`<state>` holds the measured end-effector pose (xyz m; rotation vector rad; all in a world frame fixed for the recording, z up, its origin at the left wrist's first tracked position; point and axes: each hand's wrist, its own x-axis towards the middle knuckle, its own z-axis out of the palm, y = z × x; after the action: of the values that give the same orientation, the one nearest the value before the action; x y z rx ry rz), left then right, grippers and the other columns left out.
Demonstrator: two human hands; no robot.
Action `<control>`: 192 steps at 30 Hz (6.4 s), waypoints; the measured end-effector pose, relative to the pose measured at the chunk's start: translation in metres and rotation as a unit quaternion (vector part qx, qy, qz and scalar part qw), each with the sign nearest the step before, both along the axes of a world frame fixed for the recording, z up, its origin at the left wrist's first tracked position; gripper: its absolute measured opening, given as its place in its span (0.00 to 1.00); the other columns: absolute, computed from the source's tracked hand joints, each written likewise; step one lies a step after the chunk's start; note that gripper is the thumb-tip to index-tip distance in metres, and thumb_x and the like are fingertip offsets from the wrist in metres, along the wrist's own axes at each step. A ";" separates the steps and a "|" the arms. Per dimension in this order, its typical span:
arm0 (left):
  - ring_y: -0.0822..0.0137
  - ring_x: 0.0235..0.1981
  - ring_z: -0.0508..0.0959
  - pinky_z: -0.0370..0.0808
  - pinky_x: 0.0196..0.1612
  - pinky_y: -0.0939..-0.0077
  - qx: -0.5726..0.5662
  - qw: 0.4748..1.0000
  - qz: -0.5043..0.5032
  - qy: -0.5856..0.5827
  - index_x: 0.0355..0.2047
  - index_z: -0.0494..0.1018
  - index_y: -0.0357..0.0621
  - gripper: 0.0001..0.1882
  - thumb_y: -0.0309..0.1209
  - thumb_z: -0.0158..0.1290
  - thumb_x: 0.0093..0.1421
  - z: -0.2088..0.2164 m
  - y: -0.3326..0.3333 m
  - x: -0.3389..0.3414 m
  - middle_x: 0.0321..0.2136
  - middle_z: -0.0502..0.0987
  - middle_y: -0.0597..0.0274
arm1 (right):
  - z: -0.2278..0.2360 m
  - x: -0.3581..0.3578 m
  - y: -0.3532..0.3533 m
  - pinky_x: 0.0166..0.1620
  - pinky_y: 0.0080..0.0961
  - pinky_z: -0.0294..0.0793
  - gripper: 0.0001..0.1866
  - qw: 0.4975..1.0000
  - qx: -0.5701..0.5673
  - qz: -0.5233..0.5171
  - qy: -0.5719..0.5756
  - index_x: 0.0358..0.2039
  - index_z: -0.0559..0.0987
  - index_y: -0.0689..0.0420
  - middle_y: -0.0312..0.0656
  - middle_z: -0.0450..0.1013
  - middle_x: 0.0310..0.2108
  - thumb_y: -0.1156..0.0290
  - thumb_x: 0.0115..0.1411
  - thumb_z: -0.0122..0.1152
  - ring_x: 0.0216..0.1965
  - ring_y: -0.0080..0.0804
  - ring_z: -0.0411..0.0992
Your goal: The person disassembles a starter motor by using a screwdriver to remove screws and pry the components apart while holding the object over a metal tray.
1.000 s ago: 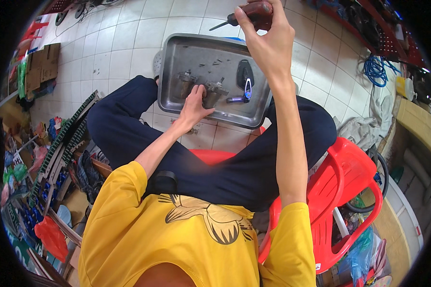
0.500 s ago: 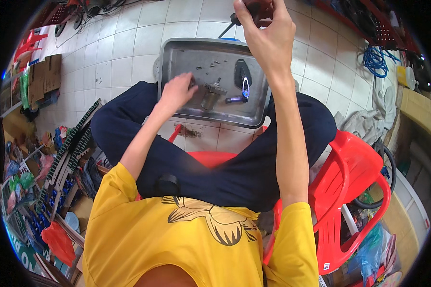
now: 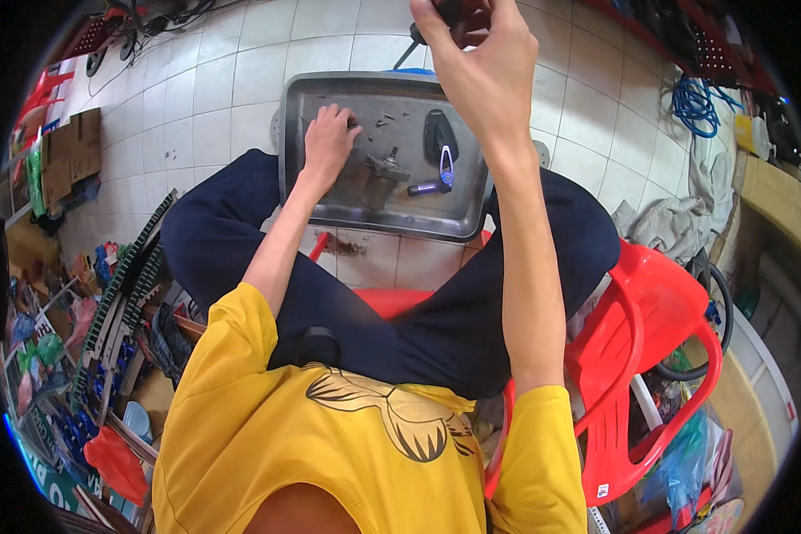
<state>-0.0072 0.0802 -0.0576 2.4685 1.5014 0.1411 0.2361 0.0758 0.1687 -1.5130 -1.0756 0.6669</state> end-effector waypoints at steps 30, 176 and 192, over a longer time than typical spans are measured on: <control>0.72 0.29 0.79 0.79 0.33 0.72 -0.466 0.698 0.290 -0.460 0.41 0.77 0.35 0.12 0.34 0.54 0.71 0.029 -0.065 -0.043 0.36 0.82 0.61 | -0.050 -0.023 -0.122 0.41 0.21 0.78 0.15 0.999 0.043 -0.010 0.030 0.48 0.75 0.61 0.39 0.80 0.35 0.70 0.66 0.68 0.34 0.21 0.78; 0.71 0.37 0.84 0.78 0.38 0.79 -0.050 0.811 0.160 -0.561 0.47 0.71 0.39 0.22 0.24 0.70 0.56 0.147 -0.102 0.028 0.37 0.85 0.57 | -0.071 -0.059 -0.108 0.28 0.17 0.65 0.14 0.996 0.053 0.068 -0.014 0.40 0.78 0.58 0.31 0.77 0.26 0.70 0.59 0.76 0.25 0.13 0.63; 0.60 0.51 0.79 0.78 0.46 0.63 0.011 0.936 0.102 -0.338 0.49 0.69 0.40 0.32 0.32 0.75 0.49 0.125 -0.095 0.024 0.47 0.80 0.52 | -0.075 -0.057 -0.110 0.29 0.15 0.65 0.12 0.999 0.007 0.050 -0.004 0.40 0.84 0.57 0.31 0.82 0.29 0.73 0.56 0.77 0.26 0.10 0.64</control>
<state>0.0166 -0.0152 0.0671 1.9479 1.4123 0.9405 0.1786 -0.0341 0.0936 -1.4576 -1.1656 0.7211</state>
